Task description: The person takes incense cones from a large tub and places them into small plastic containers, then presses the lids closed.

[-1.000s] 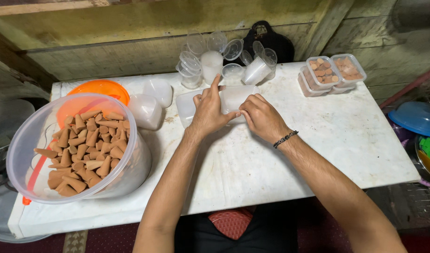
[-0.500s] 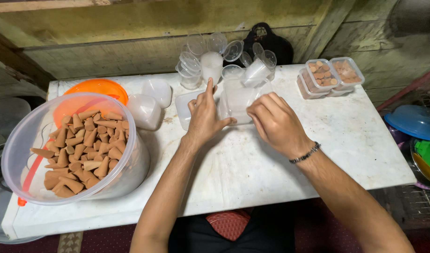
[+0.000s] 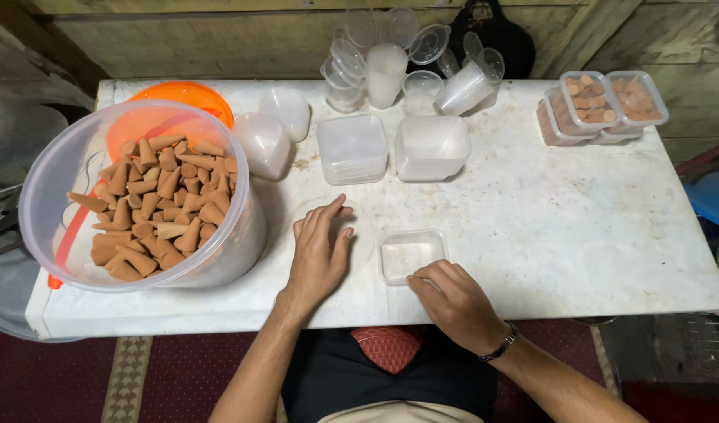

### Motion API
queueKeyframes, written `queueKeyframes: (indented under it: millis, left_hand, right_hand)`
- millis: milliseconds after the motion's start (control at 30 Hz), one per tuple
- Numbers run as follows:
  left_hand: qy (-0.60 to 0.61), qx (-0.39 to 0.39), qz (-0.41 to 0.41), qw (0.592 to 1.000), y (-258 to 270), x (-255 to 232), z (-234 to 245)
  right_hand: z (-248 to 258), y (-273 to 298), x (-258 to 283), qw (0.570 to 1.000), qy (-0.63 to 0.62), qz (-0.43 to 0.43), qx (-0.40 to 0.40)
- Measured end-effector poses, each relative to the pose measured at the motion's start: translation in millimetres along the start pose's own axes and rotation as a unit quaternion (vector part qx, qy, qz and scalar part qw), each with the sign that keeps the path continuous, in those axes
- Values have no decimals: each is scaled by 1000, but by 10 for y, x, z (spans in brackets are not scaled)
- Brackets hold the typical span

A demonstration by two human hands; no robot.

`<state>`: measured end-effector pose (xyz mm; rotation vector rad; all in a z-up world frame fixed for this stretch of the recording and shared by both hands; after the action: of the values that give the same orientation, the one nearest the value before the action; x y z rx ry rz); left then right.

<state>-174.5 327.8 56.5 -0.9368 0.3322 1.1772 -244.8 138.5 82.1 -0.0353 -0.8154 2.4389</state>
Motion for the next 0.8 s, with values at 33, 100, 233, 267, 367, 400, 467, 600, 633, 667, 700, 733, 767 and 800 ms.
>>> queueKeyframes:
  millis: [33, 100, 233, 267, 367, 400, 467, 600, 633, 667, 700, 733, 767, 800]
  left_hand:
    - [-1, -1, 2, 1000, 4, -28, 19]
    - [16, -56, -34, 998, 14, -156, 158]
    - [-21, -47, -27, 998, 50, -201, 129]
    - [-33, -29, -34, 998, 46, -248, 121]
    - [-58, -39, -62, 996, 43, -417, 231]
    - [-62, -58, -90, 992, 47, -500, 301]
    - [-45, -66, -97, 992, 37, -748, 568]
    - [-18, -92, -130, 987, 56, -1246, 1145]
    - [-23, -98, -127, 987, 51, -1310, 1323]
    - [-23, -115, -145, 983, 61, -1414, 1519]
    - [-23, -131, -162, 978, 74, -1519, 1711]
    - [-28, -135, -161, 977, 49, -1478, 1856]
    - [-37, -160, -160, 973, 36, -1439, 2035]
    - [-45, -184, -158, 969, 32, -1402, 2206]
  right_hand:
    - [0, 2, 13, 1000, -2, 1, 1]
    - [3, -1, 0, 1000, -21, -16, 0]
    - [79, -23, 28, 1000, -21, -18, 14]
    - [140, -70, 11, 999, -23, -26, 2]
    - [345, -267, 18, 998, -50, -29, -32]
    - [426, -351, 3, 996, -70, -36, -52]
    - [508, -565, 35, 993, -97, -37, -55]
    - [749, -1058, 163, 983, -158, -37, -90]
    - [772, -1188, 213, 982, -161, -30, -89]
    - [815, -1311, 282, 982, -165, -13, -94]
    - [860, -1433, 350, 981, -168, 4, -100]
    - [870, -1561, 397, 980, -171, 9, -100]
    - [883, -1688, 475, 979, -176, 32, -98]
    - [899, -1804, 555, 978, -180, 54, -95]
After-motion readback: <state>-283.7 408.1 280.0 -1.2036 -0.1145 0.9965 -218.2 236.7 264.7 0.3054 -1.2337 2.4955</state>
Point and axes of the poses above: each hand's wrist, its own y-axis away from the middle knuckle, its own z-axis out of the back of the hand, x = y × z, the point moved 9 cm from there along -y, towards the middle knuckle
